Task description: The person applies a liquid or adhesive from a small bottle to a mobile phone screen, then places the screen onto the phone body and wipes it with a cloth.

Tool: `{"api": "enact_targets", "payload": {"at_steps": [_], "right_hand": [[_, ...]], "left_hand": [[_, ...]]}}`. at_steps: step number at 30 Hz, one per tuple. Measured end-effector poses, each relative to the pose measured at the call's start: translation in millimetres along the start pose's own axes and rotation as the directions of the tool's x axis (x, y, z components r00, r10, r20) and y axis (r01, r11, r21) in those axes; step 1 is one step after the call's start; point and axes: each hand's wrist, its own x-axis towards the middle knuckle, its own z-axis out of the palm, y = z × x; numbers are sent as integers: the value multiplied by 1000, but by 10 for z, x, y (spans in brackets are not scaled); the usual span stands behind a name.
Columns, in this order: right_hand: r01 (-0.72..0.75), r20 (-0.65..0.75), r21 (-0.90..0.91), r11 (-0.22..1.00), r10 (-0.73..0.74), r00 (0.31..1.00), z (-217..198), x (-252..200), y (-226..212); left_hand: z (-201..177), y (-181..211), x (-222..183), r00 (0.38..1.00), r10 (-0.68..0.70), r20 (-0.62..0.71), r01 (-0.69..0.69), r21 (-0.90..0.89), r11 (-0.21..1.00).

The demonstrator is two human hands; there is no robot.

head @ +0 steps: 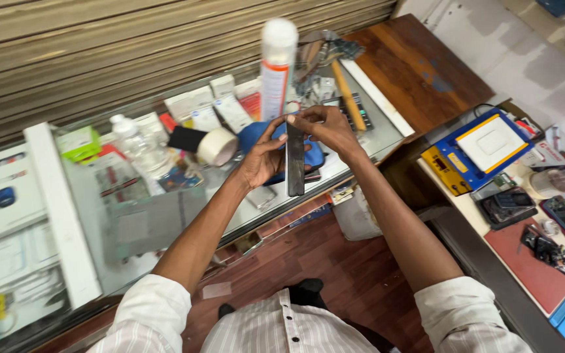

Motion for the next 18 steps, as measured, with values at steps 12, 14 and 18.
{"api": "enact_targets", "payload": {"at_steps": [12, 14, 18], "right_hand": [[361, 111, -283, 889, -343, 933, 1782, -308, -955], [366, 155, -245, 898, -336, 929, 1968, -348, -1059], [286, 243, -76, 955, -261, 934, 2207, -439, -1231]], "left_hand": [[-456, 810, -1841, 984, 151, -94, -145, 63, 987], [-479, 896, -2050, 973, 182, -145, -166, 115, 979], [-499, 1074, -2387, 940, 218, -261, -136, 298, 945]]}}
